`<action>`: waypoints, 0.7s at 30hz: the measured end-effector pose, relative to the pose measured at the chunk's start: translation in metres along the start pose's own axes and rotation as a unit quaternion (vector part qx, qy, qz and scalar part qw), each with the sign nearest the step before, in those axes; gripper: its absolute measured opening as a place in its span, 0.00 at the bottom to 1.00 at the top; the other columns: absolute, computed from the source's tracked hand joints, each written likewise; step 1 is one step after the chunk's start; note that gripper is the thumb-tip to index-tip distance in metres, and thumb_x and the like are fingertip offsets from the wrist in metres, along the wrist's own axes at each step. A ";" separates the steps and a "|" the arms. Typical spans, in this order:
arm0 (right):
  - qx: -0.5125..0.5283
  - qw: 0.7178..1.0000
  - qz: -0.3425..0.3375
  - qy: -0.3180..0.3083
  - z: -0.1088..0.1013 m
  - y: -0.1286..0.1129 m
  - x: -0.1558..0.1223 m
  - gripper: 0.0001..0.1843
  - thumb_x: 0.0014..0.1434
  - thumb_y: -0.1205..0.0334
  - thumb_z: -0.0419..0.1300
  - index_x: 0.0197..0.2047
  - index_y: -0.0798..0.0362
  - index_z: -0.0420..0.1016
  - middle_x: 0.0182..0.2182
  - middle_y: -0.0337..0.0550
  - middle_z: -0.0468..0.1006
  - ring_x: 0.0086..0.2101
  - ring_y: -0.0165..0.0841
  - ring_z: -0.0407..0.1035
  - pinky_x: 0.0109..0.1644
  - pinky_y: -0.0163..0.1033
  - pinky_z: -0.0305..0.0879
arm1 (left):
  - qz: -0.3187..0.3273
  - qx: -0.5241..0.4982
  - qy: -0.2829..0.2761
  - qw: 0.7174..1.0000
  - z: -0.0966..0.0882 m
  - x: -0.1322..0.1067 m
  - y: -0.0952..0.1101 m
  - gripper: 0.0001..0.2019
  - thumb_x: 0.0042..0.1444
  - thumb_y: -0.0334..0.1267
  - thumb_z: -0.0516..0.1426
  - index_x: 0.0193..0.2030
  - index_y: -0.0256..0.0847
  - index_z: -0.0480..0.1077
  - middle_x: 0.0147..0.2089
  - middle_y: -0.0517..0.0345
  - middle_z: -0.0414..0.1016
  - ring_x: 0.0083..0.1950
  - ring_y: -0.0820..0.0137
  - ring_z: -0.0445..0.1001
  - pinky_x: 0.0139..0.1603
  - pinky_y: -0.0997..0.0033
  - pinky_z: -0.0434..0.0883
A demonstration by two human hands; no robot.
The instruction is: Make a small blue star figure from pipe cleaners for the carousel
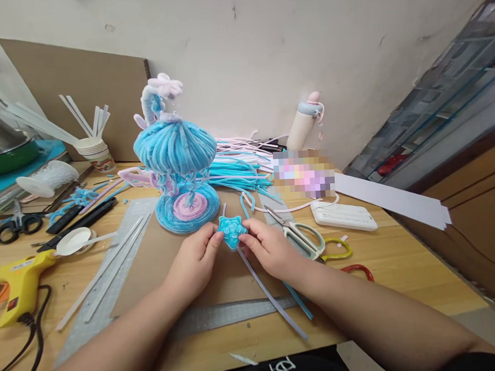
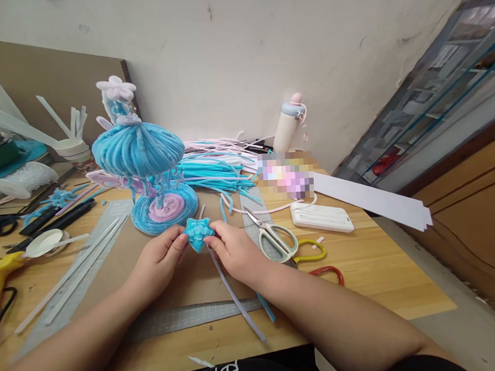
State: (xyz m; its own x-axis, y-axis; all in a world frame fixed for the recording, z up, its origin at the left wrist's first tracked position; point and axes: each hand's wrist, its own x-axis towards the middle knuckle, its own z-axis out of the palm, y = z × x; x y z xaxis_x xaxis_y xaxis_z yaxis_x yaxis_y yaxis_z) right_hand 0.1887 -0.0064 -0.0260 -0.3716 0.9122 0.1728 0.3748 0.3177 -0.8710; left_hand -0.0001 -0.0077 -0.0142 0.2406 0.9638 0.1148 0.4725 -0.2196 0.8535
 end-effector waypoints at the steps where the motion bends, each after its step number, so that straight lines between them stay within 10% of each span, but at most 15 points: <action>1: -0.042 0.999 -0.019 -0.005 -0.002 -0.001 0.000 0.09 0.66 0.57 0.50 0.40 0.51 0.66 0.28 0.39 0.73 0.29 0.32 0.69 0.35 0.37 0.59 | -0.002 0.009 0.002 1.000 0.001 0.000 -0.001 0.15 0.62 0.45 0.48 0.25 0.44 0.59 0.23 0.64 0.62 0.28 0.67 0.62 0.30 0.71 0.56; 7: -0.106 0.994 -0.036 -0.020 -0.003 -0.005 -0.002 0.12 0.67 0.57 0.47 0.34 0.51 0.64 0.25 0.38 0.70 0.27 0.32 0.66 0.32 0.36 0.55 | -0.005 0.015 0.010 1.000 0.002 0.000 -0.003 0.16 0.62 0.46 0.48 0.25 0.44 0.59 0.23 0.63 0.63 0.26 0.67 0.61 0.29 0.70 0.55; 12: 0.148 0.985 0.070 -0.061 0.002 -0.001 0.003 0.17 0.65 0.49 0.49 0.31 0.53 0.64 0.23 0.35 0.70 0.19 0.25 0.65 0.25 0.32 0.58 | -0.061 -0.124 -0.027 0.990 0.001 0.001 0.002 0.17 0.59 0.47 0.52 0.23 0.42 0.60 0.20 0.65 0.60 0.23 0.70 0.58 0.27 0.71 0.56; 17: 0.280 0.936 0.120 -0.177 0.000 0.002 0.006 0.20 0.60 0.43 0.54 0.31 0.53 0.63 0.20 0.34 0.69 0.16 0.23 0.62 0.18 0.28 0.51 | -0.183 -0.405 -0.128 0.887 -0.002 0.003 0.006 0.13 0.55 0.46 0.57 0.31 0.37 0.70 0.26 0.60 0.67 0.24 0.74 0.61 0.23 0.75 0.58; 21: 0.187 0.972 0.035 -0.140 -0.004 -0.004 0.002 0.15 0.64 0.49 0.51 0.36 0.53 0.65 0.24 0.35 0.68 0.20 0.25 0.63 0.25 0.32 0.59 | -0.199 -0.443 -0.164 0.859 -0.005 0.004 0.005 0.10 0.50 0.41 0.63 0.30 0.35 0.73 0.27 0.57 0.71 0.28 0.73 0.67 0.29 0.75 0.63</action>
State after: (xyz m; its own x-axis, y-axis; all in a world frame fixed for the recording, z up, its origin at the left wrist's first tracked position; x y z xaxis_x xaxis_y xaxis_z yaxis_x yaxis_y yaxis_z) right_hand 0.1901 -0.0044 -0.0205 -0.5929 0.8050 0.0202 0.0928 0.0932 -0.9913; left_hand -0.0005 -0.0039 -0.0071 0.5044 0.8095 -0.3005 -0.2228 0.4582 0.8605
